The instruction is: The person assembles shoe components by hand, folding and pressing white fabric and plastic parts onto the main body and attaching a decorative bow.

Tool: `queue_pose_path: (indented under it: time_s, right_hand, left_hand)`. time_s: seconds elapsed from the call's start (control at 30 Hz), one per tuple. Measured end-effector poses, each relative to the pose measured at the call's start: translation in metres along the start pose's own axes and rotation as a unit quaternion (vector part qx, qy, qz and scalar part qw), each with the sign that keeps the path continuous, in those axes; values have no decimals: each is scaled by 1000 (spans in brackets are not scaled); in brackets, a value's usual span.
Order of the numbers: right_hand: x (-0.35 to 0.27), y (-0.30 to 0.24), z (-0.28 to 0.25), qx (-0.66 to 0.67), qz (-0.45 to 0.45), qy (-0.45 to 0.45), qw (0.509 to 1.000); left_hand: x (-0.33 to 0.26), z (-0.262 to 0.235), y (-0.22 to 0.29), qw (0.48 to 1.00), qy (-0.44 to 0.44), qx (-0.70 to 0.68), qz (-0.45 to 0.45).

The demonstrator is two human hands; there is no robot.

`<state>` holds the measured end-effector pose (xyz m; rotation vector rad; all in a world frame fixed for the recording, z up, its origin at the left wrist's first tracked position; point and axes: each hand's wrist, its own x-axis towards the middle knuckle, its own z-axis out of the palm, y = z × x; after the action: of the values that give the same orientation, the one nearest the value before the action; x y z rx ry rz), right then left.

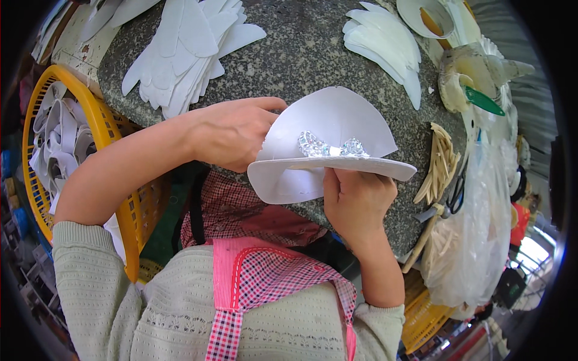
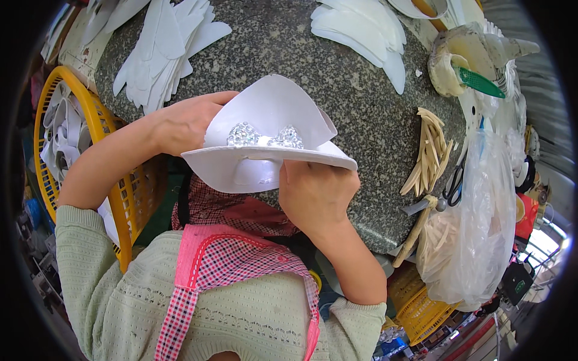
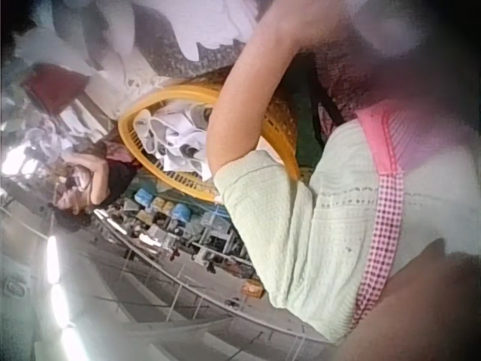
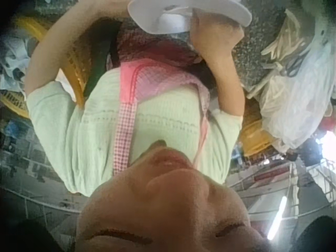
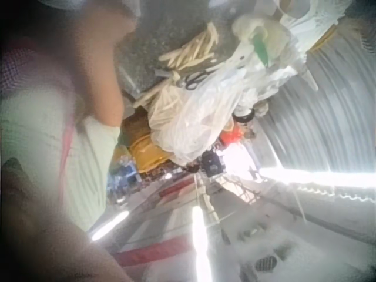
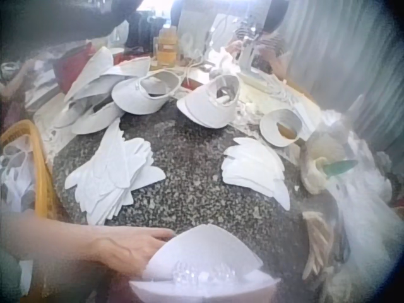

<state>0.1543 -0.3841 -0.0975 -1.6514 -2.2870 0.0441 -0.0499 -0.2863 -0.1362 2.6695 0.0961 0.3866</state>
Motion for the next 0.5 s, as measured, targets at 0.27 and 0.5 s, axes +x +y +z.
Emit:
queue_pose_path:
  time_s: [0.27,0.5]
  right_hand:
    - [0,0,10,-58,-1,-19,998]
    - [2,3,12,-45,2,-11,999]
  left_hand:
    - [1,3,-1,997,67,-34,3]
    - [-2,6,0,999,43,-1,-4]
